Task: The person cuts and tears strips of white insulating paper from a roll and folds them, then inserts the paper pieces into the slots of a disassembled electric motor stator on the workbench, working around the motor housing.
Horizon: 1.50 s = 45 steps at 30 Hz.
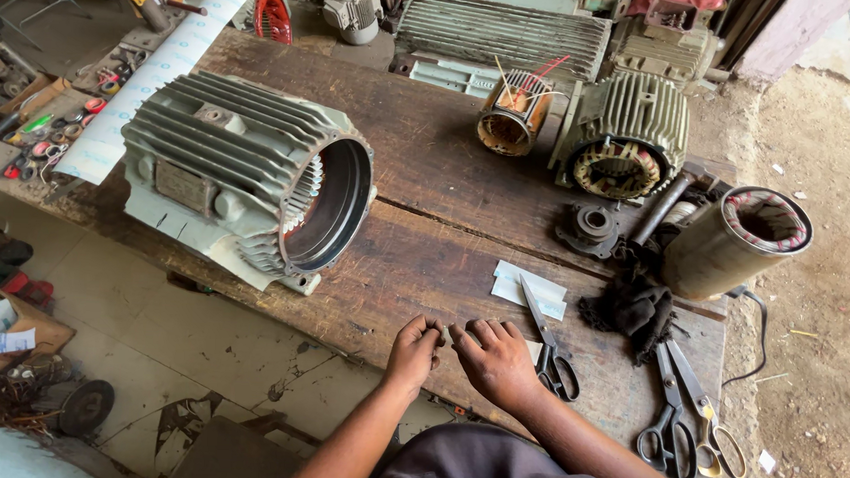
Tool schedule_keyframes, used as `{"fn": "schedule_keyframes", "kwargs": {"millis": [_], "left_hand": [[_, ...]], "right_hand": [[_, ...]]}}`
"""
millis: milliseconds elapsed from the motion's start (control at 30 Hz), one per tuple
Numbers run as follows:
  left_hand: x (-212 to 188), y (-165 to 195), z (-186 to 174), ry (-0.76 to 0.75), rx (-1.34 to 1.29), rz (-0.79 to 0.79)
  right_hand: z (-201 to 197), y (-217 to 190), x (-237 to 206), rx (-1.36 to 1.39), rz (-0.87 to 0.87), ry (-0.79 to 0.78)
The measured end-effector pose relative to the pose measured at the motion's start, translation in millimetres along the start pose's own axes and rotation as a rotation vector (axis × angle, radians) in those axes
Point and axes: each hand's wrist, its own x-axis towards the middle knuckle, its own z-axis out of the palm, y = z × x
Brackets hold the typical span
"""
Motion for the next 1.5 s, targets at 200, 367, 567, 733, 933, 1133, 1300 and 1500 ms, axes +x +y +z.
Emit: {"fn": "schedule_keyframes", "kwargs": {"millis": [200, 367, 567, 733, 933, 1133, 1300, 1500], "left_hand": [[5, 6, -20, -0.004, 0.058, 0.048], [15, 18, -41, -0.135, 0.177, 0.349], [26, 44, -60, -0.101, 0.138, 0.278], [32, 65, -80, -0.099, -0.075, 0.032], [46, 80, -108, -0.206, -0.147, 0.007], [60, 87, -131, -0.234, -0.075, 0.083], [64, 92, -149, -0.191, -0.085, 0.006], [66, 100, -166, -0.267, 0.102, 0.185]], "right_hand": [[7, -8, 19, 0.025, -0.007, -0.01], [14, -17, 42, 0.045, 0.005, -0.031], [28, -30, 72, 0.091, 0.002, -0.039], [37, -41, 95, 0.042, -0.006, -0.011], [47, -60, 118, 0.009, 0.034, 0.04], [65, -81, 135, -0.063, 0.042, 0.069], [83, -94, 141, -0.137, 0.008, 0.016], [91, -105, 153, -0.093, 0.087, -0.022]]}}
